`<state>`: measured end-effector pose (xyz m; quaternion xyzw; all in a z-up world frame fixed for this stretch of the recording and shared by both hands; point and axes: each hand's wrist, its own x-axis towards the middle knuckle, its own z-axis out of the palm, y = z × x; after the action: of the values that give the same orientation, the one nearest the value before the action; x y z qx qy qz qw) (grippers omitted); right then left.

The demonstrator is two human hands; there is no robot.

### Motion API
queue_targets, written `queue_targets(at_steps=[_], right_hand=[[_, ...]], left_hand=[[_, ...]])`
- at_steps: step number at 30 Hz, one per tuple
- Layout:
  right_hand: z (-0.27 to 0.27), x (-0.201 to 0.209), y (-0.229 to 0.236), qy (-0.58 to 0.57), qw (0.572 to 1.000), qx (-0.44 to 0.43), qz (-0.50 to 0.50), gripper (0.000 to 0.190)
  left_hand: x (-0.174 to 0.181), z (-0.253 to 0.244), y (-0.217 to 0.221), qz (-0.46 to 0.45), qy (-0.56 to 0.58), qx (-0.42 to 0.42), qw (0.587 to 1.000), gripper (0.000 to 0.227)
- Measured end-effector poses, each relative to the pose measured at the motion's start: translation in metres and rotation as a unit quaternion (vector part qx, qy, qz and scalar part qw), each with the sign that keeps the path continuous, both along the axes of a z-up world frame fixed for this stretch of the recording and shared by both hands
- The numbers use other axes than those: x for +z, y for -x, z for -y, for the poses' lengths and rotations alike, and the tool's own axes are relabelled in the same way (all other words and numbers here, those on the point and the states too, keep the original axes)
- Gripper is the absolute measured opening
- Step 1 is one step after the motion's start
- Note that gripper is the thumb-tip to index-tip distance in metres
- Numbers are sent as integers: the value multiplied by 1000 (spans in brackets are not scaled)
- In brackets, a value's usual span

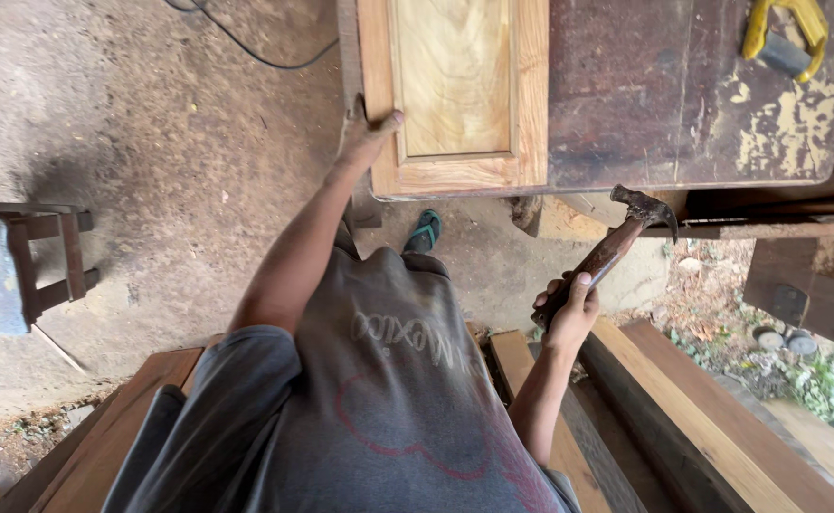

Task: The person applies wood glue to a thin wooden strip and attaches it to the edge of a larger wooden panel. They then use a hammer to drive nails into the strip, securing it to the panel.

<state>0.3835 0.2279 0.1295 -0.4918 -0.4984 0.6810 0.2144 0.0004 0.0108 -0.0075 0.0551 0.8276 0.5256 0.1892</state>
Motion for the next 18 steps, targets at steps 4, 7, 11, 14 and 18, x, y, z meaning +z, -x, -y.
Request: queue_targets(at_steps=[4, 7, 11, 14, 18], right_hand=[[25, 13, 11, -12, 999, 34, 19, 46], [46, 20, 23, -10, 998, 54, 15, 48], [79, 31, 40, -41, 996, 66, 39, 50], [116, 43, 51, -41, 998, 50, 25, 51], [179, 57, 72, -56, 998, 33, 18, 51]], left_hand=[[-1, -4, -1, 34, 35, -4, 999, 112], [10, -1, 1, 116, 48, -39, 991, 113], [21, 0, 4, 99, 20, -65, 993, 107], [9, 19, 2, 57, 35, -106, 992, 98], [-34, 104, 8, 45, 71, -140, 987, 100]])
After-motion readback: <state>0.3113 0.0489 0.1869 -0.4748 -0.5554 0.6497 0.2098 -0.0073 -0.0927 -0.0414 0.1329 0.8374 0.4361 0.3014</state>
